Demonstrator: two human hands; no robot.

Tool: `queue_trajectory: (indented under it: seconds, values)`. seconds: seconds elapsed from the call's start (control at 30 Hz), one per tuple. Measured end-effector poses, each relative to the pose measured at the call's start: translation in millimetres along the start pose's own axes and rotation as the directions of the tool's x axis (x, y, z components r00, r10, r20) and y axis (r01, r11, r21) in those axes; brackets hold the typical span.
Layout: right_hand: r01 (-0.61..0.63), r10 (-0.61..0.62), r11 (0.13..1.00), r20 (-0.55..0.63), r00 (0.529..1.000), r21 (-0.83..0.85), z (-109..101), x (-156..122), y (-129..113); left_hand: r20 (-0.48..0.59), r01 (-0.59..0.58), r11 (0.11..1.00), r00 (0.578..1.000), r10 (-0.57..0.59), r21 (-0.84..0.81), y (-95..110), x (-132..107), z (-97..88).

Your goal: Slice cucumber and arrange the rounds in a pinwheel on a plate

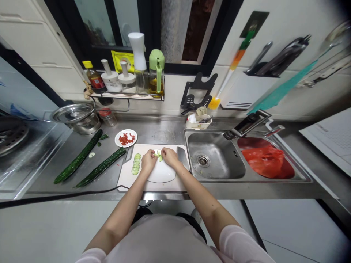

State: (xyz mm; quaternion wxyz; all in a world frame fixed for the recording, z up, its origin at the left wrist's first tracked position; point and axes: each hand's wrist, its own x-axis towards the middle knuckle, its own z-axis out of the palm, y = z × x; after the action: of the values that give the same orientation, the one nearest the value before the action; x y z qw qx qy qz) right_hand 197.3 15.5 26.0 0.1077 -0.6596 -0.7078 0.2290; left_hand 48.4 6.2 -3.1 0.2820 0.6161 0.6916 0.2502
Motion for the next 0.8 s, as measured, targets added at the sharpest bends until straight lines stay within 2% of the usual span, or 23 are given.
queue_trajectory:
  seconds: [0.3,0.53,0.67,0.8]
  values:
    - [0.046,-0.045,0.993,0.015,0.999,-0.112,1.5,-1.2,-0.9,0.024,-0.064,0.988,0.998,0.061,0.141,5.2,-6.5,-7.8]
    - [0.013,-0.014,0.989,-0.01,1.0,-0.149,1.5,-8.8,1.9,-0.003,-0.174,0.95,0.983,0.181,0.26,4.3,-15.2,-7.5]
    - [0.027,-0.029,0.987,-0.007,1.0,-0.159,2.7,-12.1,2.6,0.034,-0.186,0.943,0.982,0.183,0.277,4.5,-15.6,-7.1]
    - [0.053,-0.057,0.982,-0.017,0.998,-0.183,5.0,-12.2,1.1,0.026,-0.172,0.939,0.985,0.172,0.298,5.2,-14.0,-7.0]
